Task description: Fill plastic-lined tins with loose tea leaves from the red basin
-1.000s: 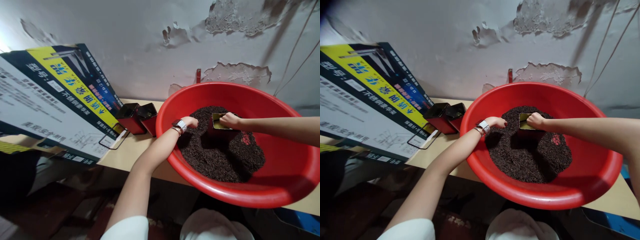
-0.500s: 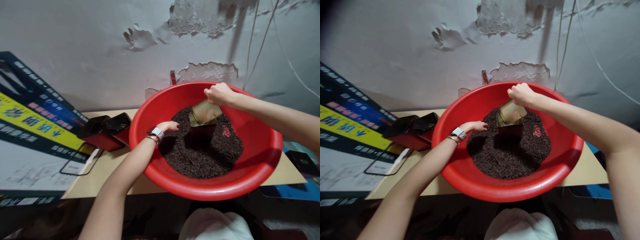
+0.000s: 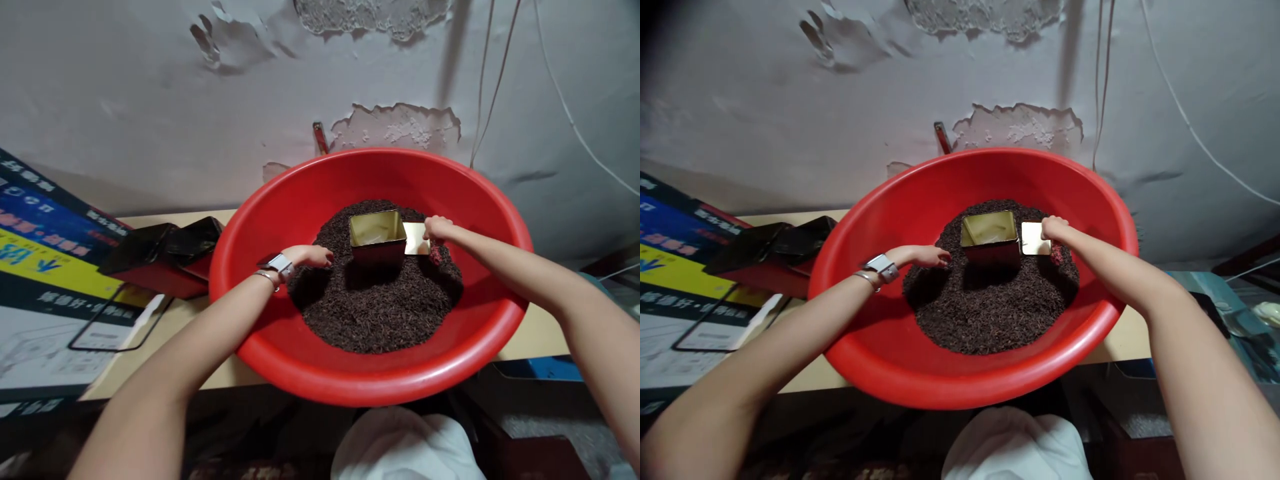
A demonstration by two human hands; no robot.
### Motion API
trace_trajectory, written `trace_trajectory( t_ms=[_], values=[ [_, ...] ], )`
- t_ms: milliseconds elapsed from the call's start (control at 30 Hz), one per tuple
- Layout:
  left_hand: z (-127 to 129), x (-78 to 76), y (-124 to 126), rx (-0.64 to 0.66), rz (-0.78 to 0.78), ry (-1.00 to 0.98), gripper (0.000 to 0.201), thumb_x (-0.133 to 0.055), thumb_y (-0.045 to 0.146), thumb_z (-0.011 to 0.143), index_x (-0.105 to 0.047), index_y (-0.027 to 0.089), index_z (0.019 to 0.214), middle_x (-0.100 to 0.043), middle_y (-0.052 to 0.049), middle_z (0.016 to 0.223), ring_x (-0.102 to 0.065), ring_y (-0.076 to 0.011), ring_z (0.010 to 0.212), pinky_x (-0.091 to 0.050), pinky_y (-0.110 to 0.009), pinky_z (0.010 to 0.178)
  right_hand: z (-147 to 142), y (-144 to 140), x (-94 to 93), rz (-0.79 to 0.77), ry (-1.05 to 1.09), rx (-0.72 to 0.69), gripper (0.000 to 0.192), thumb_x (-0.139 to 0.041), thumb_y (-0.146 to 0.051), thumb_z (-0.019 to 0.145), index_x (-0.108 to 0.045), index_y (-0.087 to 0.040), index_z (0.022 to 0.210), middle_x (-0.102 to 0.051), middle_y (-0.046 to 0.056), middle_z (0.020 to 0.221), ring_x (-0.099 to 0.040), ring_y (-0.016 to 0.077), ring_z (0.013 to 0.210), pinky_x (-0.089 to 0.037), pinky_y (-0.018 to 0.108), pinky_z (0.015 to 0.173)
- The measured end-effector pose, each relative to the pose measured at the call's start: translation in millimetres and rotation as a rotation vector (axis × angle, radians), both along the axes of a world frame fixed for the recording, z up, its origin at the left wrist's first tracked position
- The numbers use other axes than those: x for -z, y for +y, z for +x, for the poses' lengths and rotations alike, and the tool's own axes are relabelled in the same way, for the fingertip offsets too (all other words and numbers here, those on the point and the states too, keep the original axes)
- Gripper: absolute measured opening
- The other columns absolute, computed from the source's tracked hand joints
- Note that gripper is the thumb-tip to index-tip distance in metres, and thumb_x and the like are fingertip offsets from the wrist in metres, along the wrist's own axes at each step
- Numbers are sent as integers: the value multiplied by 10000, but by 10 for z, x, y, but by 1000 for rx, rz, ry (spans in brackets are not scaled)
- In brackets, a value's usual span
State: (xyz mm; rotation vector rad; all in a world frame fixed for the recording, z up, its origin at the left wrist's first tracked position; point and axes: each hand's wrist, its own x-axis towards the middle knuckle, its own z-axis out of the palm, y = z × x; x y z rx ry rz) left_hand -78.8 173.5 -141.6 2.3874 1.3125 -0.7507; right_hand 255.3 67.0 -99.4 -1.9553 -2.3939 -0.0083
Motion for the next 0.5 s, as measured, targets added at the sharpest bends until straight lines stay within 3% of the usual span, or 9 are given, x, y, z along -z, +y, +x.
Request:
trace_trajectory(
  t_ms=[67, 133, 233, 300, 400, 500],
  values=[
    [16, 21, -14, -11, 1, -17, 369, -540, 249, 832, -683, 205, 1169, -690, -101, 1257, -657, -230, 1088, -499, -270, 889, -227, 174, -3, 4, -13, 60, 288, -430, -249, 954, -667, -106, 1031, -674, 160, 932, -624, 199, 916, -456, 250, 744],
    [59, 14, -49, -52, 113, -121, 350, -496, 255, 874, -668, 195, 1173, -691, -118, 1244, -659, -236, 1081, -497, -290, 904, -434, 357, -13, 37, 1, 41, 274, -421, -172, 924, -649, -98, 1057, -667, 173, 1001, -623, 207, 912, -454, 274, 761],
    [158, -53, -135, -145, 456, -514, 404, -373, 206, 927, -599, 149, 1256, -648, -147, 1289, -621, -228, 1149, -462, -320, 986, -606, 486, -14, 159, 64, -117, 297, -390, -113, 903, -607, -107, 1106, -643, 153, 1076, -598, 209, 948, -451, 303, 811],
    [221, -125, -197, -195, 586, -790, 424, -340, 199, 940, -566, 124, 1291, -627, -146, 1306, -594, -209, 1183, -434, -317, 1033, -625, 479, -13, 233, 115, -245, 298, -390, -86, 887, -602, -103, 1096, -627, 147, 1093, -568, 209, 986, -446, 315, 853],
    [280, -249, -273, -206, 516, -968, 377, -384, 303, 960, -624, 158, 1214, -665, -103, 1248, -604, -201, 1151, -435, -321, 1037, -598, 431, -31, 306, 173, -437, 286, -382, -56, 877, -634, -111, 1000, -629, 138, 1063, -540, 204, 994, -447, 328, 876],
    [294, -360, -333, -152, 398, -993, 314, -525, 388, 902, -682, 182, 1079, -716, -65, 1133, -644, -204, 1018, -491, -332, 945, -624, 382, -56, 248, 179, -621, 244, -421, -83, 893, -660, -116, 935, -648, 114, 973, -560, 184, 920, -466, 314, 834]
  ],
)
